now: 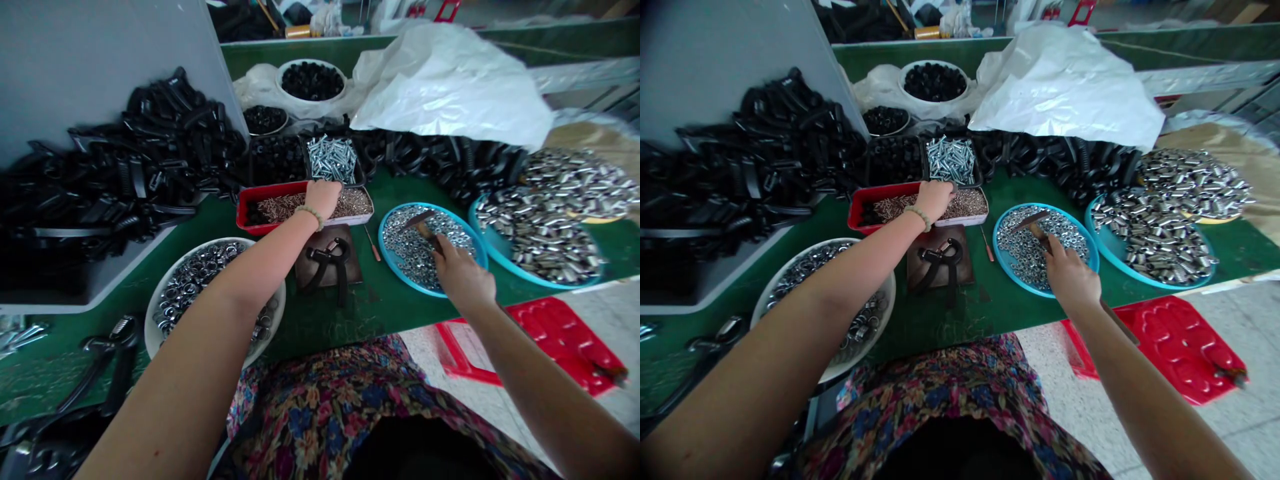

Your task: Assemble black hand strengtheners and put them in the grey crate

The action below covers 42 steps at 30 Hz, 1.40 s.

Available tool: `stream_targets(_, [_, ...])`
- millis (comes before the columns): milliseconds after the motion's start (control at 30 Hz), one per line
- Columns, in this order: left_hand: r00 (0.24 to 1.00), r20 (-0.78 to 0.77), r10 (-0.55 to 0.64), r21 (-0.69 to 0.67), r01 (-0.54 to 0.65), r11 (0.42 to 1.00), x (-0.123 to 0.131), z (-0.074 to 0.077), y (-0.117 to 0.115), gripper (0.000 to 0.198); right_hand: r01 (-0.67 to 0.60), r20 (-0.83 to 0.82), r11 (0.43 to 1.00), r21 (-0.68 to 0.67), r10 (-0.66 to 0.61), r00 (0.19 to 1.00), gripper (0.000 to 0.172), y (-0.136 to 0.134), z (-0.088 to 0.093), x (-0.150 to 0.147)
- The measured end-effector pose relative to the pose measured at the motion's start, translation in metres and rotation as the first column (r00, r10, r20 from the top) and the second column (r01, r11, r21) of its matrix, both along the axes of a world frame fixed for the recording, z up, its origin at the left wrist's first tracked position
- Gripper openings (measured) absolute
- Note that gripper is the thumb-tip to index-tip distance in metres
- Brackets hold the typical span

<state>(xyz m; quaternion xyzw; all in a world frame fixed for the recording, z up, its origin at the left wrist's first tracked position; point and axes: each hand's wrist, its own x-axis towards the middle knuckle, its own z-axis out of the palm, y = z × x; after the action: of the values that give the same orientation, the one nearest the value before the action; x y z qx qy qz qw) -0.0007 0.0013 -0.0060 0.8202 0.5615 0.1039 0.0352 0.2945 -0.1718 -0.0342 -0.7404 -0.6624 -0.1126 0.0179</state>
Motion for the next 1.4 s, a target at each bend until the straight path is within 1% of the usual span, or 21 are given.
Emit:
stream_targets(67, [1.000, 0.007, 0.004, -0.003, -0.004, 1.000, 0.002, 0.000, 0.001, 0.029, -0.050, 0.071, 0.997, 0.051, 0.046, 0.996, 0.048, -0.001, -0.001, 0.004])
stream_targets(133, [1.000, 0.010, 0.002, -0.005, -0.002, 1.000, 0.003, -0.001, 0.002, 0.029, -0.229, 0.108, 0.970, 0.088, 0.219, 0.970, 0.040, 0.003, 0.004, -0.008])
stream_targets(200, [1.000, 0.009, 0.002, -0.011, -0.002, 1.000, 0.002, -0.001, 0.002, 0.030, -0.472, 0.110, 0.881, 0.032, 0.466, 0.878, 0.032, 0.011, 0.011, -0.032])
stream_targets(267, [1.000, 0.012, 0.007, -0.017, -0.007, 1.000, 0.000, 0.000, 0.000, 0.030, -0.628, 0.113, 0.771, -0.101, 0.637, 0.763, 0.029, 0.023, 0.016, -0.061])
stream_targets(300, [1.000, 0.017, 0.011, -0.021, -0.011, 1.000, -0.001, 0.001, 0.000, 0.030, -0.651, 0.128, 0.741, -0.167, 0.671, 0.731, 0.028, 0.028, 0.018, -0.075])
stream_targets(333, [1.000, 0.027, 0.015, -0.024, -0.014, 1.000, -0.001, 0.001, -0.001, 0.028, -0.644, 0.155, 0.733, -0.219, 0.678, 0.719, 0.028, 0.033, 0.019, -0.086])
stream_targets(400, [0.998, 0.062, 0.024, -0.029, -0.023, 0.999, -0.003, 0.001, -0.001, 0.025, -0.610, 0.213, 0.742, -0.278, 0.667, 0.714, 0.027, 0.039, 0.018, -0.100])
stream_targets(467, [0.992, 0.120, 0.039, -0.033, -0.035, 0.999, -0.003, 0.003, 0.000, 0.023, -0.618, 0.245, 0.728, -0.297, 0.684, 0.687, 0.028, 0.041, 0.016, -0.102])
stream_targets(600, [0.958, 0.278, 0.065, -0.021, -0.061, 0.998, -0.008, 0.014, -0.008, 0.025, -0.727, 0.230, 0.634, -0.263, 0.773, 0.591, 0.031, 0.035, 0.014, -0.086])
stream_targets(667, [0.930, 0.368, 0.008, 0.005, -0.011, 1.000, -0.018, 0.022, -0.029, 0.026, -0.757, 0.215, 0.612, -0.230, 0.790, 0.574, 0.032, 0.030, 0.015, -0.079])
stream_targets(767, [0.895, 0.433, -0.105, 0.005, 0.114, 0.993, -0.039, 0.026, -0.085, 0.025, -0.805, 0.155, 0.559, -0.196, 0.829, 0.538, 0.025, 0.026, 0.017, -0.075])
stream_targets(867, [0.911, 0.378, -0.163, -0.071, 0.204, 0.976, -0.058, 0.013, -0.143, 0.023, -0.882, 0.024, 0.439, -0.173, 0.897, 0.442, 0.022, 0.031, 0.016, -0.073])
stream_targets(933, [0.925, 0.318, -0.207, -0.104, 0.251, 0.962, -0.064, -0.002, -0.167, 0.025, -0.921, -0.125, 0.374, -0.109, 0.914, 0.386, 0.020, 0.033, 0.015, -0.074])
stream_targets(967, [0.930, 0.290, -0.224, -0.109, 0.265, 0.958, -0.065, -0.009, -0.174, 0.027, -0.918, -0.219, 0.396, -0.036, 0.893, 0.393, 0.017, 0.033, 0.015, -0.076])
stream_targets(1000, [0.934, 0.267, -0.236, -0.110, 0.273, 0.956, -0.065, -0.015, -0.178, 0.028, -0.883, -0.328, 0.466, 0.066, 0.845, 0.421, 0.012, 0.031, 0.016, -0.080])
stream_targets(1067, [0.944, 0.230, -0.236, -0.107, 0.266, 0.958, -0.063, -0.023, -0.179, 0.032, -0.707, -0.584, 0.665, 0.240, 0.681, 0.442, 0.008, 0.024, 0.018, -0.093])
stream_targets(1100, [0.949, 0.213, -0.234, -0.107, 0.260, 0.960, -0.062, -0.024, -0.178, 0.033, -0.608, -0.700, 0.747, 0.270, 0.586, 0.408, 0.011, 0.020, 0.019, -0.101])
stream_targets(1133, [0.952, 0.198, -0.233, -0.109, 0.258, 0.960, -0.061, -0.025, -0.177, 0.034, -0.538, -0.787, 0.799, 0.268, 0.504, 0.356, 0.012, 0.016, 0.020, -0.110])
stream_targets(1200, [0.956, 0.174, -0.237, -0.106, 0.257, 0.961, -0.061, -0.025, -0.176, 0.036, -0.503, -0.876, 0.830, 0.242, 0.409, 0.254, 0.010, 0.011, 0.020, -0.127])
stream_targets(1233, [0.957, 0.167, -0.239, -0.103, 0.258, 0.961, -0.061, -0.025, -0.176, 0.036, -0.498, -0.891, 0.834, 0.237, 0.391, 0.231, 0.011, 0.011, 0.019, -0.134])
stream_targets(1400, [0.959, 0.153, -0.239, -0.104, 0.256, 0.961, -0.062, -0.026, -0.178, 0.038, -0.438, -0.885, 0.858, 0.268, 0.399, 0.240, 0.013, 0.018, 0.010, -0.147])
